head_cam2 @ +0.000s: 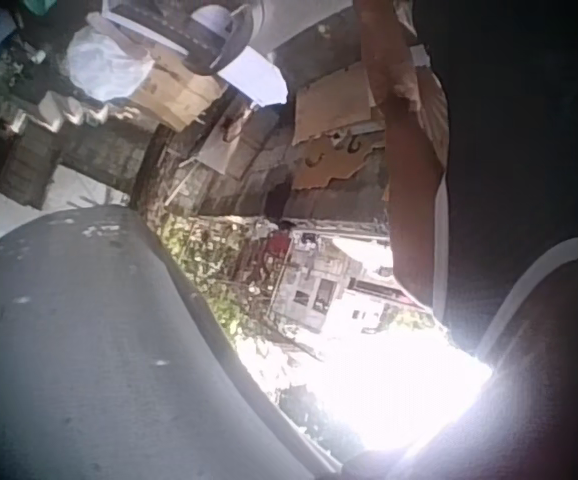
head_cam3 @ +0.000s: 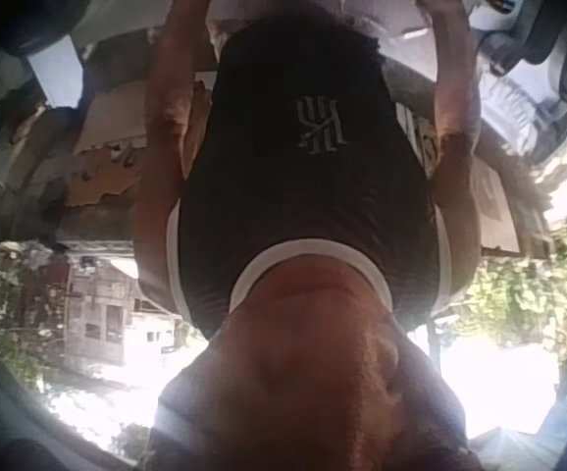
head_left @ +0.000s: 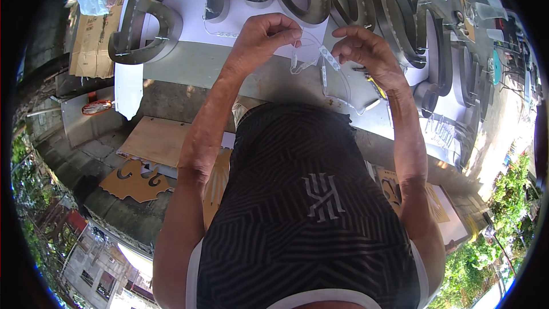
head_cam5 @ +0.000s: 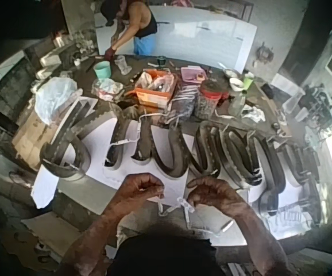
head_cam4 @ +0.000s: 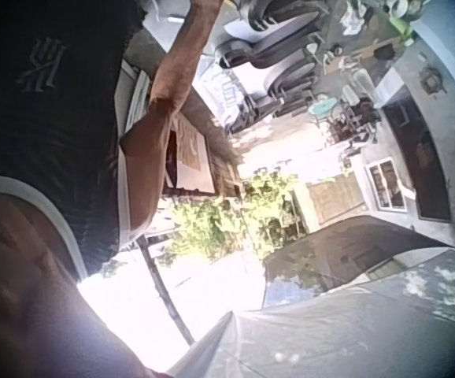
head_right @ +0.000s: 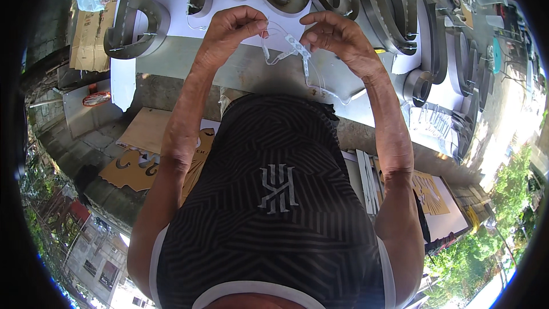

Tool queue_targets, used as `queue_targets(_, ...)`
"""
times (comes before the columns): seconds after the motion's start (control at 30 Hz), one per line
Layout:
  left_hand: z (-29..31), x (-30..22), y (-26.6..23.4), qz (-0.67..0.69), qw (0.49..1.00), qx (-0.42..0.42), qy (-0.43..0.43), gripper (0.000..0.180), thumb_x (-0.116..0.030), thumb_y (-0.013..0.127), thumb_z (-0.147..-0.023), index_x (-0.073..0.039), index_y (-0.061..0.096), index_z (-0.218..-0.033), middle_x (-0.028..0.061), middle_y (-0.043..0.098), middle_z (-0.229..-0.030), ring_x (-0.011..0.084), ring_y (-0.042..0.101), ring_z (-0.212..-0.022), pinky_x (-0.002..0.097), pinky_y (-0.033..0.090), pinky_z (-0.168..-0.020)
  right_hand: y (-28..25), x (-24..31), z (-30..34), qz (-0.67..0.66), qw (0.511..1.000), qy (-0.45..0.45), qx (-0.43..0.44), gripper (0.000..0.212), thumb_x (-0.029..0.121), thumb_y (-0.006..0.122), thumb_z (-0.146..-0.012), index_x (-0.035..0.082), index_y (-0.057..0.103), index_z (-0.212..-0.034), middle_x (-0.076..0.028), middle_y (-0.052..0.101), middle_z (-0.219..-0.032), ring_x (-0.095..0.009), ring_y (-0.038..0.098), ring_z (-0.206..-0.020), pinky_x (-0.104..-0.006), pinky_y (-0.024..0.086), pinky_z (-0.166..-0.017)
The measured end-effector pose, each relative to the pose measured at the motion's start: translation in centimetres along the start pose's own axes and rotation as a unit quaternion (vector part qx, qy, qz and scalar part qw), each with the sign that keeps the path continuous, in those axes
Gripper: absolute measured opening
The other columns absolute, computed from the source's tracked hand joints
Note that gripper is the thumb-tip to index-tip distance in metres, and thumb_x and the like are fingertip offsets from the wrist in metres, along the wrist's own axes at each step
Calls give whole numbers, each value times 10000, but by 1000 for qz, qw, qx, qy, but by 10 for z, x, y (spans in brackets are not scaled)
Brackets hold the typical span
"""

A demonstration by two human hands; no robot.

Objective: Prepare and assemble materials for sign fabrication, including handling LED strips and adhesive.

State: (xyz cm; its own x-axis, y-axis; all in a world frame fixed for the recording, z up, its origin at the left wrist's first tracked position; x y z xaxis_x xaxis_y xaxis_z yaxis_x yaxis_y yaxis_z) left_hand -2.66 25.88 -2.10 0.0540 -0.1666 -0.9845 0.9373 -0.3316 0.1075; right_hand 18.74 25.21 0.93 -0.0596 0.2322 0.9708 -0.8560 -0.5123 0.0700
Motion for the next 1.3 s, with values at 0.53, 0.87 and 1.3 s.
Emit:
queue_targets(0.53,-8,-11,8,-5,1000,27,-17,148,-132,703,-923,-11,698,-1007,69,716,-868,140,673,-862,283,497,-813,14,-12,-7,38,999,-20,-1,273,154,625,-982,-29,651,-1184,-96,710,-918,-152,667,-856,-306,537,-807)
queue_targets(0.87,-5,-9,14,-20,998,57,-18,184,-153,701,-924,16,698,-1000,90,721,-871,159,694,-857,297,537,-832,28,10,-26,145,986,-83,-19,232,146,637,-973,-2,681,-1147,-71,713,-989,-163,666,-944,-323,507,-911)
queue_targets(1.3,-22,-5,7,-21,995,89,-48,193,-151,692,-906,14,724,-1001,73,719,-826,94,529,-705,267,424,-684,23,6,-43,102,990,-91,-21,159,118,671,-944,21,708,-1063,-52,717,-880,-113,662,-818,-280,540,-768)
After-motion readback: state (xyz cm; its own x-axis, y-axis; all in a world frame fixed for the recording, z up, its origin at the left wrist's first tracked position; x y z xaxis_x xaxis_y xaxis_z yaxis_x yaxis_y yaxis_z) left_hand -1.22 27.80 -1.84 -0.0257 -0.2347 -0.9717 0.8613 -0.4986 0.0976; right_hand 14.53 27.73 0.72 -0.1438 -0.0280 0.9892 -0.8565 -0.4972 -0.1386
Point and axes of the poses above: each hand's wrist, its own z-axis away from the middle knuckle, its own y-axis out of the palm, x = y × z, the point moved 7 cm from there along -z, towards the middle knuckle
